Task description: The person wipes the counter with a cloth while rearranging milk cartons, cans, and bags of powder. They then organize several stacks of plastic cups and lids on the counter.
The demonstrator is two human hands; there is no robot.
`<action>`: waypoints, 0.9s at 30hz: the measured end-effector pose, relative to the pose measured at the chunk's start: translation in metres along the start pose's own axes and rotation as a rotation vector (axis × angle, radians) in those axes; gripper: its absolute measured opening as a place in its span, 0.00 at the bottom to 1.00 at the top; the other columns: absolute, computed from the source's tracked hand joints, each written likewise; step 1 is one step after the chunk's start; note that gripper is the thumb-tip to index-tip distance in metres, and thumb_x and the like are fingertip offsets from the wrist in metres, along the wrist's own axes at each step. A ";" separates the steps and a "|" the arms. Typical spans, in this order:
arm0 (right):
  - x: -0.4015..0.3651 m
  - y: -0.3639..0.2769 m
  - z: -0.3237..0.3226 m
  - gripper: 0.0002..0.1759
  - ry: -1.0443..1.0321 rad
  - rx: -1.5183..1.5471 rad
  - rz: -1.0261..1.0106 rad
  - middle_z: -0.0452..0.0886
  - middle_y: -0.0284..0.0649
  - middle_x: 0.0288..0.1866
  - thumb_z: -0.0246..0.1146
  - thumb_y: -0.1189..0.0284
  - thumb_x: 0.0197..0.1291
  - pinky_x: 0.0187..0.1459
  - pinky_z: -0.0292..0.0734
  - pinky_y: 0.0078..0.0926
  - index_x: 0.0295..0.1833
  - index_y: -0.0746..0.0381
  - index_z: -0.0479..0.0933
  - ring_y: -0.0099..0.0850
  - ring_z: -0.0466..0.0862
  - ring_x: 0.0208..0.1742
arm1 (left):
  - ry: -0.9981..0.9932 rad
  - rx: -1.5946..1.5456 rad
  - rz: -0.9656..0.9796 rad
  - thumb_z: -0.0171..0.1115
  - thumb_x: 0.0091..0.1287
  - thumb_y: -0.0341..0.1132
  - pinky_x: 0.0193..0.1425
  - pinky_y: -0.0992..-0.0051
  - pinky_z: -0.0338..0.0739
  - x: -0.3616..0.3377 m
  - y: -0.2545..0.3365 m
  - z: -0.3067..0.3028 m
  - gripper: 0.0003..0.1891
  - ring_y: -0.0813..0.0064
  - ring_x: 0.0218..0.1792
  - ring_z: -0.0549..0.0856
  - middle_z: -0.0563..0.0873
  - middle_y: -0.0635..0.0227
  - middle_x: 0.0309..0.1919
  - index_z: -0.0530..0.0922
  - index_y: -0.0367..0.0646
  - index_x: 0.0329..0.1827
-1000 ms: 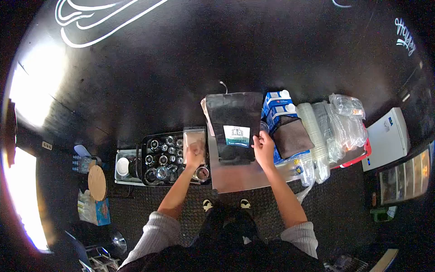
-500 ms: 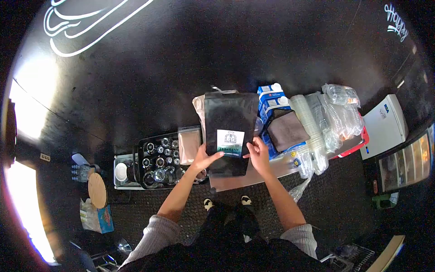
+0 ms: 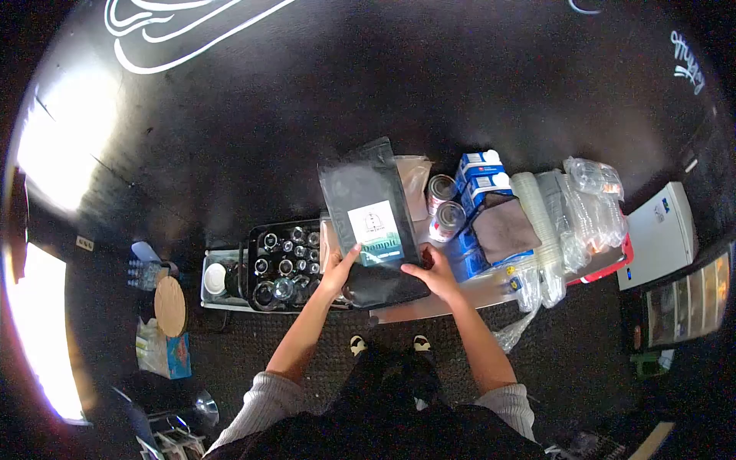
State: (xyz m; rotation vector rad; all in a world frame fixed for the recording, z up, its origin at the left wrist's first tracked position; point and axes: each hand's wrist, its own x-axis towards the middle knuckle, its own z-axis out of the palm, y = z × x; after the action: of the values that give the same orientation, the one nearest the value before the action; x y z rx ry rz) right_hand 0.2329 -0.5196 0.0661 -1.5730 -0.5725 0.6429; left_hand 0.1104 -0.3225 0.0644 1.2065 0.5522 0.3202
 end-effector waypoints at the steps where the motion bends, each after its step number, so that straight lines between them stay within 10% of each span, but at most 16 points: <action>1: 0.002 -0.002 0.002 0.19 -0.021 0.066 0.025 0.79 0.33 0.36 0.72 0.70 0.48 0.41 0.70 0.18 0.42 0.64 0.72 0.20 0.76 0.37 | -0.039 0.024 0.008 0.66 0.60 0.42 0.54 0.73 0.71 -0.011 0.004 -0.003 0.28 0.74 0.49 0.77 0.80 0.60 0.47 0.69 0.31 0.57; 3: 0.009 0.007 0.012 0.12 -0.020 0.176 0.000 0.77 0.27 0.30 0.70 0.74 0.50 0.35 0.67 0.14 0.36 0.62 0.72 0.15 0.73 0.31 | -0.165 0.061 -0.115 0.73 0.53 0.39 0.68 0.66 0.61 -0.026 0.005 -0.019 0.48 0.62 0.64 0.66 0.66 0.51 0.63 0.49 0.32 0.69; 6: 0.017 0.015 0.024 0.11 -0.033 0.067 -0.043 0.76 0.26 0.29 0.69 0.75 0.51 0.32 0.65 0.14 0.35 0.61 0.73 0.13 0.72 0.30 | -0.335 -0.068 -0.281 0.73 0.50 0.30 0.69 0.67 0.59 -0.041 -0.003 -0.043 0.52 0.63 0.66 0.63 0.61 0.53 0.66 0.43 0.32 0.71; 15: 0.036 -0.003 0.068 0.13 -0.168 0.051 0.099 0.76 0.28 0.36 0.68 0.69 0.54 0.37 0.66 0.15 0.41 0.61 0.74 0.15 0.73 0.36 | -0.125 0.086 -0.055 0.71 0.53 0.26 0.51 0.76 0.76 -0.054 0.000 -0.079 0.20 0.78 0.44 0.80 0.83 0.67 0.44 0.76 0.33 0.49; 19: 0.035 -0.023 0.112 0.48 -0.096 0.289 0.523 0.63 0.42 0.64 0.68 0.47 0.47 0.55 0.69 0.43 0.68 0.56 0.54 0.37 0.68 0.61 | 0.176 -0.143 -0.058 0.63 0.59 0.21 0.47 0.75 0.78 -0.060 0.009 -0.102 0.12 0.76 0.42 0.82 0.84 0.66 0.43 0.77 0.33 0.46; 27: 0.038 -0.029 0.207 0.30 -0.135 0.455 0.411 0.74 0.35 0.52 0.64 0.54 0.57 0.50 0.74 0.37 0.59 0.58 0.66 0.29 0.75 0.55 | 0.409 -0.034 0.249 0.66 0.58 0.24 0.44 0.79 0.74 -0.060 0.008 -0.117 0.10 0.82 0.37 0.80 0.84 0.70 0.38 0.79 0.35 0.43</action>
State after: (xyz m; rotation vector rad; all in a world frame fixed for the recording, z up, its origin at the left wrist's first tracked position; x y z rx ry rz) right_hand 0.1169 -0.3421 0.0788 -1.2239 -0.1740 1.1117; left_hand -0.0041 -0.2581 0.0565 1.1833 0.7453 0.7962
